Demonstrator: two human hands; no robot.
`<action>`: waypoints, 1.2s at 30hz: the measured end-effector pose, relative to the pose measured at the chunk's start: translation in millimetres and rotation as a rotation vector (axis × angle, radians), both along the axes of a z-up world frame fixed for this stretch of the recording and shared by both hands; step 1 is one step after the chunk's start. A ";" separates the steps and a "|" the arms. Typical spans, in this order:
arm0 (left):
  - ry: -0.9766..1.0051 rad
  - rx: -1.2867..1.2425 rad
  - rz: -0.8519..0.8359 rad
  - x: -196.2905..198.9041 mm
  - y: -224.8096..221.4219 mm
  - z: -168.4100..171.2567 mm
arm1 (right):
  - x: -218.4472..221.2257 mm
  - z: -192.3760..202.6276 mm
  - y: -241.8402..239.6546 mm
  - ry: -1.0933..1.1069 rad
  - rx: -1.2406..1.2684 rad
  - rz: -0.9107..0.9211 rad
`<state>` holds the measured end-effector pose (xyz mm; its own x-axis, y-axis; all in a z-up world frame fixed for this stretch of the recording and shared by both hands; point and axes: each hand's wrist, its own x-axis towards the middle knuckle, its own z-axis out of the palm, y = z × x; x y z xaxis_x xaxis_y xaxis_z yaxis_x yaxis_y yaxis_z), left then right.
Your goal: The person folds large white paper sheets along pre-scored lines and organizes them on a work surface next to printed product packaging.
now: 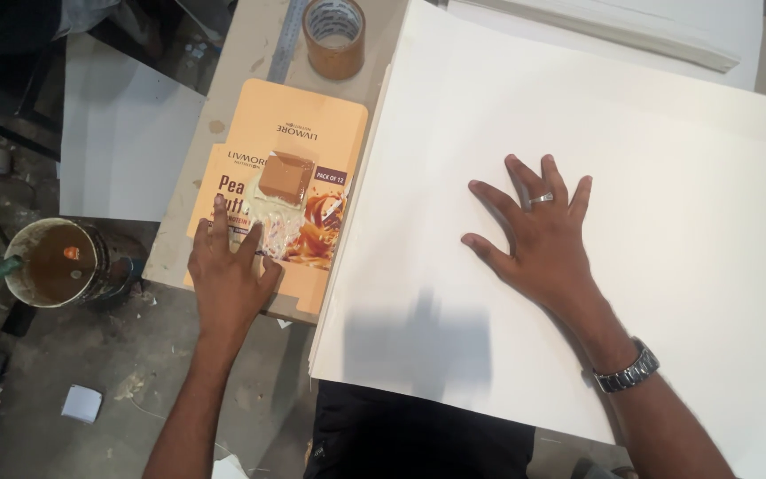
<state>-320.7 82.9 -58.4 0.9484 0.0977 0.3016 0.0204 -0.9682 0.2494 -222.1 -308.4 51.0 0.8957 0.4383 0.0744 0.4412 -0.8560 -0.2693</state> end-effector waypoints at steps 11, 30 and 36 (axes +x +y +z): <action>-0.110 0.141 -0.017 -19.6 -9.9 18.4 | -1.5 0.0 -0.5 0.006 -0.001 0.008; 0.155 -1.207 -0.497 310.5 -79.5 63.2 | -3.6 -6.5 2.3 -0.055 0.007 0.011; 0.201 -1.115 -0.454 326.6 -82.2 52.3 | -4.1 -0.4 4.7 -0.026 0.007 0.025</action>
<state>5.9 0.8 -6.1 0.9838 -0.1430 0.1080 -0.1300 -0.1548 0.9794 -226.2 -303.7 50.6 0.8825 0.4595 0.1005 0.4690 -0.8431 -0.2631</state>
